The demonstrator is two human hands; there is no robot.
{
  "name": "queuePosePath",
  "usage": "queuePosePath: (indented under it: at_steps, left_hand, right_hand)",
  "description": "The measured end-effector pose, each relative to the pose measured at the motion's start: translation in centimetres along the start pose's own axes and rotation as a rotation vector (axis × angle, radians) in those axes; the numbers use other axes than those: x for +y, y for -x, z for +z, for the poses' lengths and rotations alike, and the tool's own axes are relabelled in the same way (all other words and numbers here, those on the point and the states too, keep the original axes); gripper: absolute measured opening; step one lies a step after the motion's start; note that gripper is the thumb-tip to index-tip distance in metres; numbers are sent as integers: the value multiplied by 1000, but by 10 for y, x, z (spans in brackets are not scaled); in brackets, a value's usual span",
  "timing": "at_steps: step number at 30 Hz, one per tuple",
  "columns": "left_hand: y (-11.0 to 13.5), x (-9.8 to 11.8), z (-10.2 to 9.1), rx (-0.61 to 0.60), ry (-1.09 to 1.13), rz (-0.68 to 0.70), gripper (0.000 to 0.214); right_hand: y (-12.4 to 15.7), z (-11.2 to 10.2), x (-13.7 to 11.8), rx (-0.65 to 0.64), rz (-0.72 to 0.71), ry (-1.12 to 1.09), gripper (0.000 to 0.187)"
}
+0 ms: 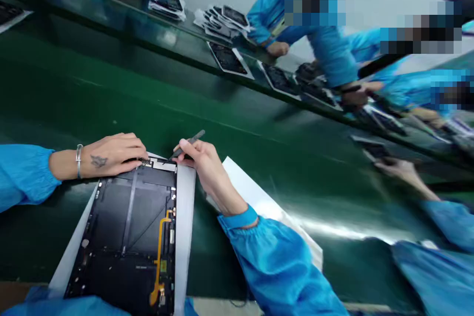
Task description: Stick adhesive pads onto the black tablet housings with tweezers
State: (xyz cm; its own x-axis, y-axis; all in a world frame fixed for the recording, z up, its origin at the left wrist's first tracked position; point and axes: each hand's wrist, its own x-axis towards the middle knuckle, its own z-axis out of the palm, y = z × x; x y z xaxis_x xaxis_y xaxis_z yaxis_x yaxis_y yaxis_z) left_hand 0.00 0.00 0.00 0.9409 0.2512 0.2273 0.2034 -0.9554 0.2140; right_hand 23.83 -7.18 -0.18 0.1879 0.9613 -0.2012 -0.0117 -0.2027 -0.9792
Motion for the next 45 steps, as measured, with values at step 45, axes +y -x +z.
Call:
queuePosePath:
  at_steps: [45]
  left_hand:
    - [1,0,1,2,-13,-20,19]
  right_hand:
    - [-2,1,-2,-29,2,23,49]
